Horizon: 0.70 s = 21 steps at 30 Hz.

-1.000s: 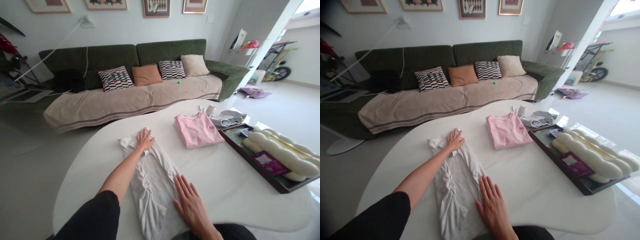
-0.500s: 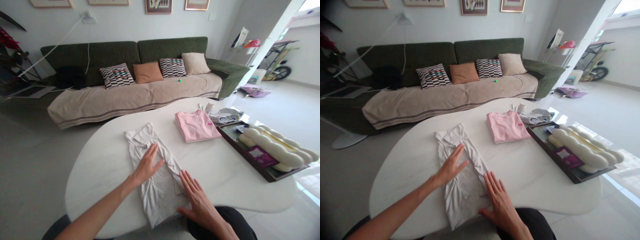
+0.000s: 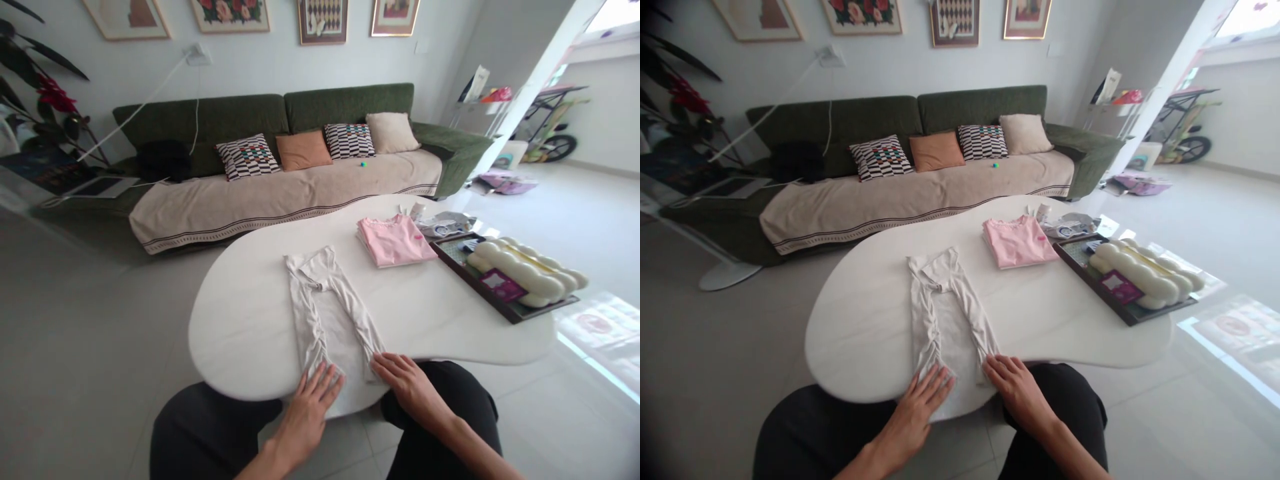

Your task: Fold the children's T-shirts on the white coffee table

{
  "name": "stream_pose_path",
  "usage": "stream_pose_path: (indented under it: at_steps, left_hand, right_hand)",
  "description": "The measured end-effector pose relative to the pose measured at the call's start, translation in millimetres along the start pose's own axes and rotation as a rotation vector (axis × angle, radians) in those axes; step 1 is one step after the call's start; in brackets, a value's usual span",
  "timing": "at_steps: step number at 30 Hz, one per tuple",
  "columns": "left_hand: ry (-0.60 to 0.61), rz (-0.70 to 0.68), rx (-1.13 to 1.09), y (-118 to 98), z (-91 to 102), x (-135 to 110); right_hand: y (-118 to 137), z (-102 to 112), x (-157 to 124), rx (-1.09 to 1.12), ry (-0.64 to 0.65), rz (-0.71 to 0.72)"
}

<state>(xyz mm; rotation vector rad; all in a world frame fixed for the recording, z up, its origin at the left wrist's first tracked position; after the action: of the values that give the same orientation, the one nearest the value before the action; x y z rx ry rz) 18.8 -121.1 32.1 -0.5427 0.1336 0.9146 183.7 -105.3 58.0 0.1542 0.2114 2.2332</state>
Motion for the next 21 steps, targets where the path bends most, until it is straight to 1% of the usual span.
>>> stream_pose_path:
  at_steps: [2, 3, 4, 5, 6, 7, 8, 9, 10, 11, 12, 13, 14, 15, 16, 18, 20, 21]
  left_hand:
    - [0.101, -0.072, -0.116, -5, 5.7, -26]
    - [0.156, -0.116, -0.186, -8, 13.8, -38]
    - [0.204, -0.166, -0.261, -12, 26.9, -49]
    - [0.244, -0.216, -0.334, -15, 44.4, -56]
    - [0.276, -0.265, -0.403, -16, 65.8, -59]
    - [0.284, -0.298, -0.463, -14, 90.2, -57]
    - [0.294, -0.303, -0.508, -7, 113.8, -50]
    - [0.286, -0.28, -0.544, 5, 136.1, -36]
    - [0.232, -0.249, -0.583, 22, 158.2, -17]
    - [0.148, -0.207, -0.631, 43, 177.3, 6]
    - [0.039, -0.125, -0.687, 69, 191.2, 31]
    - [-0.113, 0.007, -0.745, 101, 200.0, 55]
    - [-0.276, 0.162, -0.798, 133, 201.9, 74]
    - [-0.422, 0.303, -0.849, 161, 196.8, 88]
    - [-0.472, 0.36, -0.853, 178, 185.6, 104]
    - [-0.553, 0.424, -0.848, 198, 159.7, 123]
    - [-0.606, 0.434, -0.826, 206, 138.7, 128]
    - [-0.638, 0.424, -0.817, 206, 133.2, 127]
  right_hand:
    - [18, 17, -5, 0.13, 0.127, 0.009]
    - [25, 28, -6, 0.213, 0.201, 0.012]
    - [29, 40, -5, 0.304, 0.271, 0.011]
    - [30, 53, -1, 0.398, 0.327, 0.003]
    - [27, 66, 6, 0.486, 0.363, -0.008]
    - [19, 78, 18, 0.561, 0.376, -0.026]
    - [6, 89, 35, 0.615, 0.366, -0.045]
    - [-11, 97, 56, 0.648, 0.332, -0.071]
    - [-31, 103, 80, 0.661, 0.267, -0.114]
    - [-54, 105, 106, 0.665, 0.179, -0.174]
    - [-76, 101, 131, 0.68, 0.108, -0.23]
    - [-98, 92, 153, 0.716, 0.035, -0.317]
    - [-117, 79, 172, 0.755, -0.021, -0.414]
    - [-129, 63, 188, 0.763, -0.047, -0.463]
    - [-137, 47, 200, 0.768, -0.066, -0.51]
    - [-145, 19, 210, 0.744, -0.099, -0.576]
    - [-148, 1, 207, 0.711, -0.157, -0.629]
    - [-149, -4, 204, 0.698, -0.188, -0.641]
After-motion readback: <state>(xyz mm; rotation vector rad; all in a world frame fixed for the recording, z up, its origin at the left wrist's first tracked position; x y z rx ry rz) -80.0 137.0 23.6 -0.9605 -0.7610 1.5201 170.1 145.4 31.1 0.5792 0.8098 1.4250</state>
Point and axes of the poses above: each hand's wrist, its own x-axis towards the middle knuckle, its own z-axis out of the back of the hand, y = z × x, the point moved 8 cm from there along x, towards the middle knuckle, and after that the axes turned 9 degrees about y, right-handed, at the moved point
